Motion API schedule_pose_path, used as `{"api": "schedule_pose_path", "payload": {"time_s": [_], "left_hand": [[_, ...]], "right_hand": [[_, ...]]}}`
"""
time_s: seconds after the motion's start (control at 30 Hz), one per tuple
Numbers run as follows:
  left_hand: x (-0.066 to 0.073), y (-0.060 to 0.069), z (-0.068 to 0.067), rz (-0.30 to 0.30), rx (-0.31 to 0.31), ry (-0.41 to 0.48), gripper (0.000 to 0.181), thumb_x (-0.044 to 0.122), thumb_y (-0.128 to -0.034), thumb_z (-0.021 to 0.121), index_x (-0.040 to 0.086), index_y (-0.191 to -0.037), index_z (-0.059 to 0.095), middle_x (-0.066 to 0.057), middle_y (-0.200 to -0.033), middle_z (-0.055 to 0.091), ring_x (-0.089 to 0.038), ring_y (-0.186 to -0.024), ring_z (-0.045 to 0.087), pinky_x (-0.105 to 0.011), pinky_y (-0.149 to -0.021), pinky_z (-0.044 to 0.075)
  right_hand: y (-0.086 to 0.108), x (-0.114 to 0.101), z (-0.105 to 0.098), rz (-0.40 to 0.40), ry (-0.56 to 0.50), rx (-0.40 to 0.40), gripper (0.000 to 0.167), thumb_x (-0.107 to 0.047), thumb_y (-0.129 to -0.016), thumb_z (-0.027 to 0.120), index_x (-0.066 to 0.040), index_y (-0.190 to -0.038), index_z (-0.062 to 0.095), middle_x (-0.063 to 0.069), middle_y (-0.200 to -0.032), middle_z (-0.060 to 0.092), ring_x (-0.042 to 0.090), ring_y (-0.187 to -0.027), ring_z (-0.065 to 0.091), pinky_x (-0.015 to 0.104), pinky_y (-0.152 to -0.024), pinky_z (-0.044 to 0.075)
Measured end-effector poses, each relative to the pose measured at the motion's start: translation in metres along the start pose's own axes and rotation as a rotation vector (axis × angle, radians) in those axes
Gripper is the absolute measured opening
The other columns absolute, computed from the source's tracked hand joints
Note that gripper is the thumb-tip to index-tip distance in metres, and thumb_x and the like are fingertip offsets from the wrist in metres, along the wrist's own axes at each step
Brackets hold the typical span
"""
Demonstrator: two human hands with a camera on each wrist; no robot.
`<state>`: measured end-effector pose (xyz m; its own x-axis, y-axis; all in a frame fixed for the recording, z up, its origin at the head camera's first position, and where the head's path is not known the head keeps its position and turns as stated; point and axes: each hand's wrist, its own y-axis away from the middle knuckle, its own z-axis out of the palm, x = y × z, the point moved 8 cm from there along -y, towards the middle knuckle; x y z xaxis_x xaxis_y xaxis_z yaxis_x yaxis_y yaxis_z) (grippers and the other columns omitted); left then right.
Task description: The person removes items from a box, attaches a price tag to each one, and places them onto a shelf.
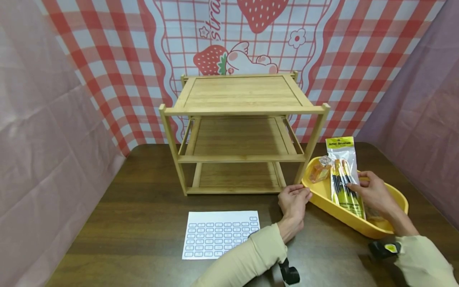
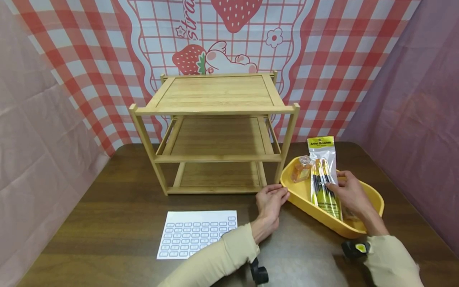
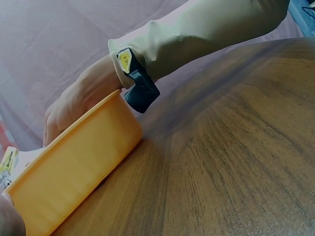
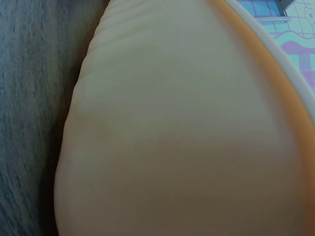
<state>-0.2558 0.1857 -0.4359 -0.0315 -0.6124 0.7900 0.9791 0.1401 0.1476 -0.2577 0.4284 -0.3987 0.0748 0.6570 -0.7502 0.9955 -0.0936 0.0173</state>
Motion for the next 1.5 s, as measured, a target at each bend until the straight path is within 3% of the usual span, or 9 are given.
{"api": "schedule_pose_path", "payload": {"time_s": [0.27,0.43,0.9,1.07,1.13,1.2,1.33,1.5], "left_hand": [[0.001,0.001,0.000,0.006,-0.009,0.022,0.015,-0.018,-0.0783,0.071,-0.011,-0.091,0.067,-0.009,-0.074,0.065,-0.014,-0.065,0.065,-0.029,-0.067,0.062],[0.000,0.002,0.000,0.010,-0.013,0.030,0.015,-0.018,-0.0785,0.070,-0.011,-0.091,0.067,-0.009,-0.075,0.066,-0.013,-0.065,0.064,-0.029,-0.068,0.062],[-0.002,0.001,-0.002,0.010,-0.014,0.009,0.015,-0.017,-0.0792,0.071,-0.008,-0.091,0.067,-0.008,-0.074,0.066,-0.013,-0.065,0.064,-0.028,-0.068,0.062],[-0.002,0.000,-0.001,0.011,-0.022,0.014,0.016,-0.017,-0.0782,0.069,-0.010,-0.092,0.067,-0.007,-0.074,0.065,-0.013,-0.065,0.064,-0.027,-0.068,0.061],[-0.002,0.000,-0.001,0.008,-0.026,0.012,0.016,-0.017,-0.0782,0.069,-0.010,-0.092,0.067,-0.007,-0.074,0.065,-0.013,-0.065,0.064,-0.027,-0.068,0.061],[-0.002,0.000,-0.001,0.005,-0.029,0.003,0.016,-0.017,-0.0787,0.069,-0.009,-0.092,0.067,-0.007,-0.075,0.065,-0.013,-0.066,0.064,-0.027,-0.069,0.061],[-0.001,0.000,-0.002,-0.003,-0.031,-0.019,0.016,-0.016,-0.0800,0.070,-0.006,-0.092,0.068,-0.007,-0.075,0.065,-0.013,-0.067,0.064,-0.027,-0.070,0.061],[0.000,0.000,-0.003,-0.010,-0.033,-0.031,0.015,-0.015,-0.0808,0.069,-0.005,-0.092,0.068,-0.007,-0.075,0.064,-0.013,-0.066,0.064,-0.027,-0.069,0.061]], "right_hand": [[0.006,-0.001,-0.004,-0.015,-0.037,0.029,0.055,-0.017,-0.108,0.053,0.021,-0.138,0.027,0.052,-0.130,0.046,-0.002,-0.080,0.061,0.026,-0.064,0.058],[0.008,-0.004,-0.006,-0.042,-0.063,0.076,0.050,-0.013,-0.108,0.054,0.020,-0.135,0.028,0.051,-0.127,0.050,0.000,-0.076,0.063,0.026,-0.062,0.058],[0.015,-0.008,-0.022,0.009,-0.032,0.175,0.063,-0.028,-0.107,0.057,0.016,-0.142,0.029,0.050,-0.135,0.045,-0.003,-0.078,0.059,0.023,-0.060,0.056],[0.018,-0.009,-0.028,0.003,-0.065,0.198,0.057,-0.027,-0.107,0.057,0.014,-0.139,0.032,0.047,-0.134,0.048,-0.004,-0.077,0.061,0.023,-0.061,0.057],[0.019,-0.009,-0.034,-0.009,-0.080,0.220,0.051,-0.025,-0.107,0.058,0.011,-0.134,0.035,0.035,-0.123,0.061,-0.004,-0.076,0.062,0.022,-0.060,0.056],[0.021,-0.009,-0.039,-0.019,-0.108,0.238,0.042,-0.023,-0.106,0.060,0.007,-0.128,0.040,0.010,-0.107,0.070,-0.004,-0.075,0.062,0.020,-0.060,0.056],[0.023,-0.009,-0.047,-0.030,-0.182,0.263,0.026,-0.019,-0.103,0.064,-0.008,-0.116,0.044,-0.031,-0.090,0.056,-0.005,-0.074,0.062,0.016,-0.061,0.054],[0.026,-0.014,-0.049,-0.055,-0.284,0.279,0.022,-0.012,-0.102,0.065,-0.018,-0.112,0.046,-0.032,-0.089,0.060,-0.006,-0.073,0.063,0.014,-0.061,0.053]]}}
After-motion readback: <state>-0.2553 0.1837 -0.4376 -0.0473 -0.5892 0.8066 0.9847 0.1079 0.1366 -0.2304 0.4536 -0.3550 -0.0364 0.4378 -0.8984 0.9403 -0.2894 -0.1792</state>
